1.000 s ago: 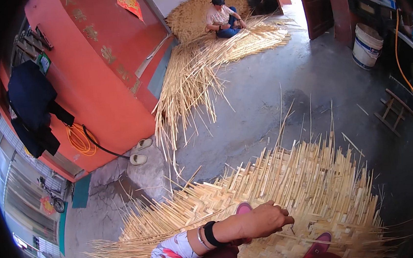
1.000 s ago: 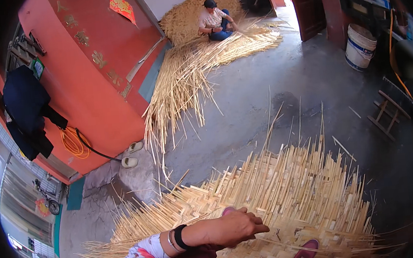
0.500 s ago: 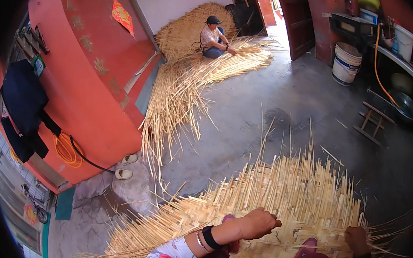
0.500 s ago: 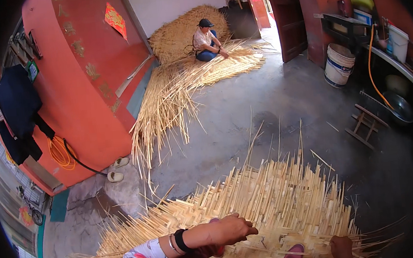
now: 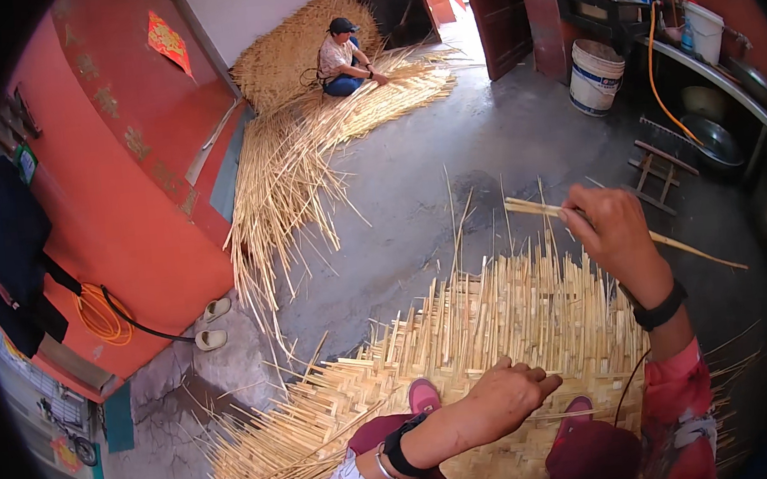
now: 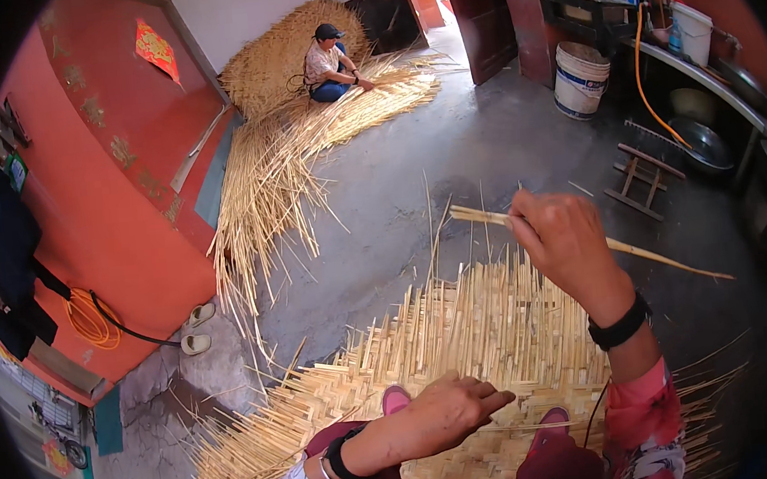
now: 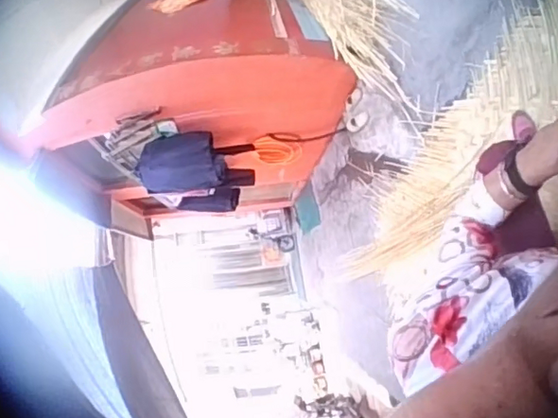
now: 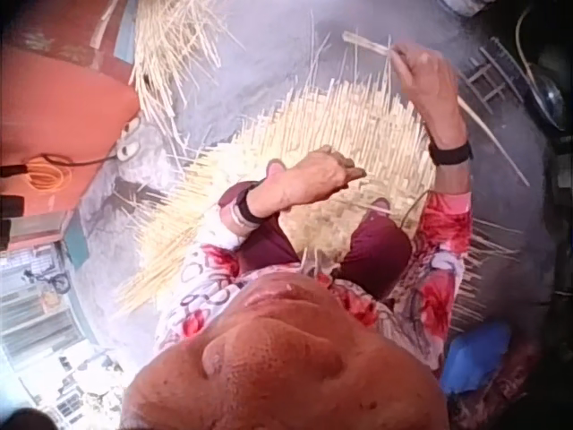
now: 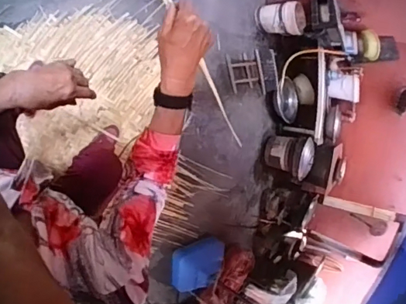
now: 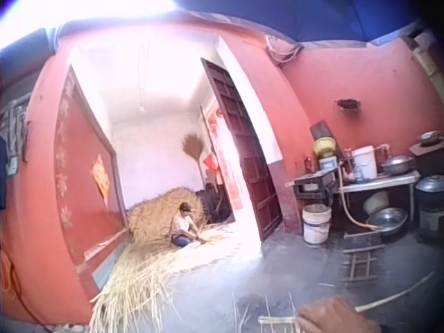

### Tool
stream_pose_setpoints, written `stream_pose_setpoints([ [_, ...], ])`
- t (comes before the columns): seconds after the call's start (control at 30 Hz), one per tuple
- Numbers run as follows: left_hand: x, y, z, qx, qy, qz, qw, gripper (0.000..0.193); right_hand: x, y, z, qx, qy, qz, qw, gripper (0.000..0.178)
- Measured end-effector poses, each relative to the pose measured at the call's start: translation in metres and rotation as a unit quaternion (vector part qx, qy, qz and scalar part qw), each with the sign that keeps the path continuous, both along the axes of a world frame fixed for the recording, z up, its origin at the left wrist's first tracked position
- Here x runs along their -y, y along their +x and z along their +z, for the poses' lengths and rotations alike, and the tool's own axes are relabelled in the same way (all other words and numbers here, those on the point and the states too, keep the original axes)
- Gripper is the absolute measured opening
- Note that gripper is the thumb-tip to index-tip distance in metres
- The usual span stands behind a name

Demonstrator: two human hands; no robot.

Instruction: Weaving thin bamboo strips into a large circular mat on the floor.

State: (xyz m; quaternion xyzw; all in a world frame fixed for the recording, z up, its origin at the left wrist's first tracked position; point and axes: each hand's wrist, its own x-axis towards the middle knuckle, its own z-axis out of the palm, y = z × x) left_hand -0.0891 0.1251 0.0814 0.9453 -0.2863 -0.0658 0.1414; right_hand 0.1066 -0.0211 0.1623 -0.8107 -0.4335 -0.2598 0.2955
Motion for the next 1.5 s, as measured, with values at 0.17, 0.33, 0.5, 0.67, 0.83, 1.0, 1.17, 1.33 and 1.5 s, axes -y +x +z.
stream_pose_setpoints([
  [0.17, -0.043, 0.006, -0.011, 0.034, 0.011, 0.119, 0.992, 0.037, -0.065, 0.02, 0.001, 0.059, 0.013, 0.004, 0.998, 0.014],
  [0.33, -0.066, 0.007, 0.023, 0.283, -0.179, 0.289, 0.897, 0.055, -0.071, 0.011, -0.032, 0.045, -0.125, 0.088, 0.987, 0.012],
  [0.5, -0.085, 0.008, -0.005, 0.128, -0.261, 0.254, 0.923, 0.03, -0.047, -0.061, -0.076, -0.051, -0.152, 0.175, 0.971, 0.017],
  [0.67, -0.052, 0.007, -0.013, 0.093, -0.187, 0.12, 0.97, 0.013, 0.013, -0.097, -0.09, -0.095, -0.153, 0.122, 0.976, 0.019],
  [0.83, -0.002, 0.02, -0.025, 0.102, -0.085, 0.068, 0.989, 0.011, 0.078, -0.122, -0.083, -0.106, -0.151, 0.063, 0.981, 0.017],
  [1.0, 0.043, 0.014, -0.025, 0.128, -0.081, 0.072, 0.986, 0.019, 0.127, -0.154, -0.076, -0.183, -0.149, -0.017, 0.972, 0.012],
  [1.17, 0.063, 0.005, -0.054, 0.089, -0.115, 0.039, 0.989, 0.022, 0.169, -0.179, -0.089, -0.324, -0.11, -0.064, 0.938, 0.013],
  [1.33, 0.085, 0.005, -0.06, 0.071, -0.134, -0.064, 0.986, 0.01, 0.202, -0.193, -0.107, -0.356, -0.078, -0.08, 0.928, 0.009],
  [1.5, 0.098, 0.007, -0.052, 0.089, -0.1, -0.083, 0.987, 0.011, 0.209, -0.204, -0.098, -0.39, -0.06, -0.074, 0.916, 0.006],
])
